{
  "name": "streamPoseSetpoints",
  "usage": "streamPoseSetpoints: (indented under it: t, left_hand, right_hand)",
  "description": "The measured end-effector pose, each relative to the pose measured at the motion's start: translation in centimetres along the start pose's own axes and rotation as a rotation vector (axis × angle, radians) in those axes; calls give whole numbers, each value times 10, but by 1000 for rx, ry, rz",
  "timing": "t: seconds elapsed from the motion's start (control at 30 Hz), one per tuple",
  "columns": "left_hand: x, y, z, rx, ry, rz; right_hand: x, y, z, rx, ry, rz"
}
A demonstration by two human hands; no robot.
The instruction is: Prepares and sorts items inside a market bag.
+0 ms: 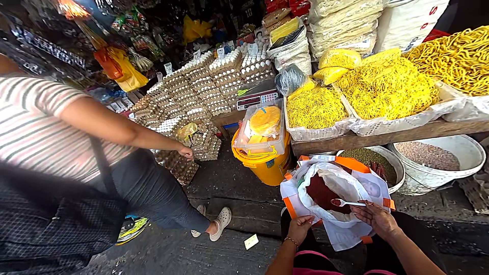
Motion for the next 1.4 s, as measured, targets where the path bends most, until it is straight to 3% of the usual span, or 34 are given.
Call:
streamPoseSetpoints:
  t: [0.2, 0.4, 0.6, 0.8, 0.97, 1.4]
  left_hand:
    - [-1, 1, -1, -5, -14, 3]
    - [1, -14, 11, -15, 89, 141]
    - [12, -52, 59, -91, -102, 203]
    - [9, -92, 59, -160, -148, 183]
    - [3, -95, 66, -169, -180, 162]
    - [-11, -115, 58, -230, -324, 109]
  right_hand:
    - [0, 1, 1, 9, 10, 0]
    - [-3, 1, -6, 32, -25, 32]
    - [-32, 16, -51, 174, 106, -8]
    - [-64, 20, -102, 230, 165, -123]
    - [-91, 22, -132, 242, 206, -172]
    - [-124, 8, -150, 228, 405, -236]
Point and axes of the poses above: each hand's wrist, its own y-axis away from the middle knuckle, its own x-axis out of the back of the hand, z = x × y, the point moved 2 cm from there along -y, towards the middle knuckle, and after that the axes turned 4 degrees about -y, right-handed, at the moved point
